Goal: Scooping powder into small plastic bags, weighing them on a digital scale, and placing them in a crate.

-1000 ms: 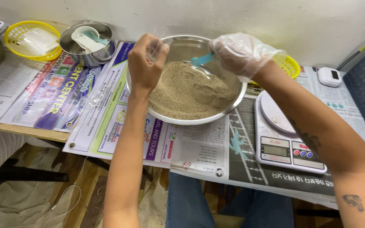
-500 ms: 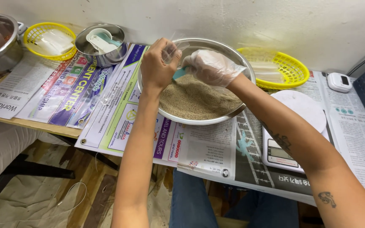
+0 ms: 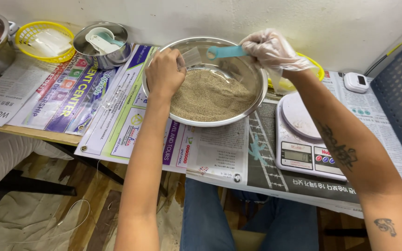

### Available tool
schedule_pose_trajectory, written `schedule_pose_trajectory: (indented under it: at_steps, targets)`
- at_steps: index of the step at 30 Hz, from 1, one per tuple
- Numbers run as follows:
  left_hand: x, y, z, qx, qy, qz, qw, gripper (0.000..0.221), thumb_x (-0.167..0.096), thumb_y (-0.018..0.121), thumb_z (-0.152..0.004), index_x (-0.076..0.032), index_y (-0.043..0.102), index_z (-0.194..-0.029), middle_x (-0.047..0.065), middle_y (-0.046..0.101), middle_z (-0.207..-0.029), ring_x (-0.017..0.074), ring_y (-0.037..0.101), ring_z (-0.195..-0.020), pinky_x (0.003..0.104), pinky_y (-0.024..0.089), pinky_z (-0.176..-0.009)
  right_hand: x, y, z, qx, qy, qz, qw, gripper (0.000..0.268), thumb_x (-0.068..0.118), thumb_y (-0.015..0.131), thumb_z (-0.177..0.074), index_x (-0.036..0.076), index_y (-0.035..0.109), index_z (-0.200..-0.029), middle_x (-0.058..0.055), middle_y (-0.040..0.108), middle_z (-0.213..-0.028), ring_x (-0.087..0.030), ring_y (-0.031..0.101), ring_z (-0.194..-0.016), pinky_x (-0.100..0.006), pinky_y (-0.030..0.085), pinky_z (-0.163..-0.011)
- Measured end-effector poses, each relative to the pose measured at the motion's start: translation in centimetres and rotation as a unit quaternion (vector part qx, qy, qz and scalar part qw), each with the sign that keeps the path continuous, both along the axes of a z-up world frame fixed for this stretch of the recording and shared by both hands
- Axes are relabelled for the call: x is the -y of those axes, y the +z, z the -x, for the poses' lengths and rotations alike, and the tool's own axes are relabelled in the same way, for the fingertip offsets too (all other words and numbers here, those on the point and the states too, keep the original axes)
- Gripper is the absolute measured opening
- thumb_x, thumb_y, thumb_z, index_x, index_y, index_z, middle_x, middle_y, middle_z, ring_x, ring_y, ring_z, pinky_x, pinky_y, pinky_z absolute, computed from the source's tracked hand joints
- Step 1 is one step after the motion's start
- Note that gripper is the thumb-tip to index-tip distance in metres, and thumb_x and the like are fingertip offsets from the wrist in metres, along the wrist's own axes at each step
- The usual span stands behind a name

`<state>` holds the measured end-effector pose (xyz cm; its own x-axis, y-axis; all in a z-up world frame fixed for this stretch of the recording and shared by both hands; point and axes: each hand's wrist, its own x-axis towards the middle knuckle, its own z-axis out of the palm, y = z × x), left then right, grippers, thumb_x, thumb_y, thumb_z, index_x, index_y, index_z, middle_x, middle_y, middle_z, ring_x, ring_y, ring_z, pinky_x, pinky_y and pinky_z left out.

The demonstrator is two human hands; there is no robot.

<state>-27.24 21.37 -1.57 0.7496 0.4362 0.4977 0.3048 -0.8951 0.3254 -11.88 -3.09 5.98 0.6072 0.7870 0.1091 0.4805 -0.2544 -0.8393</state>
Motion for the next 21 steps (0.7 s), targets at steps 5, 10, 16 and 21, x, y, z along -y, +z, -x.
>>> schedule_pose_trajectory:
  at_steps: [5,10,16,21]
  targets:
    - [0.3,0.2,-0.1,-0.061,-0.004,0.003,0.998,0.017,-0.016,0.080,-0.084,-0.016,0.066,-0.093,0.004,0.069,-0.099,0.0272,0.066,-0.092,0.044,0.059,-0.074,1.2,2.8,2.4,-0.049,-0.058,-0.010,0.997,0.015,0.014,0.056,-0.100,0.011,0.070,-0.096,0.002,0.052,-0.066,-0.005,0.048,-0.058,-0.018,0.044,-0.054]
    - [0.8,0.7,0.3,-0.064,-0.010,0.014,0.998,0.024,-0.025,0.085,-0.082,-0.017,0.066,-0.094,0.003,0.070,-0.101,0.0285,0.070,-0.092,0.046,0.059,-0.073,0.4,1.9,1.6,0.037,-0.004,-0.013,0.999,0.022,0.011,0.053,-0.100,0.005,0.074,-0.100,-0.002,0.060,-0.069,-0.009,0.051,-0.056,-0.023,0.042,-0.047]
    - [0.9,0.6,-0.1,-0.073,-0.046,0.115,0.990,0.031,-0.042,0.087,-0.078,-0.026,0.068,-0.096,-0.003,0.074,-0.103,0.0146,0.069,-0.088,0.031,0.055,-0.074,-1.3,1.7,3.3,0.174,0.081,-0.029,0.981,0.022,0.003,0.051,-0.105,0.000,0.073,-0.104,-0.004,0.063,-0.067,-0.012,0.052,-0.050,-0.024,0.042,-0.042]
    - [0.8,0.7,0.2,-0.042,-0.132,0.202,0.970,0.092,-0.094,0.043,-0.054,-0.015,0.062,-0.098,0.004,0.070,-0.084,0.0132,0.065,-0.070,0.027,0.052,-0.061,-1.9,1.5,4.9,0.353,0.045,-0.061,0.932,0.019,0.008,0.055,-0.104,0.010,0.074,-0.109,-0.006,0.070,-0.089,-0.021,0.060,-0.078,-0.037,0.047,-0.070]
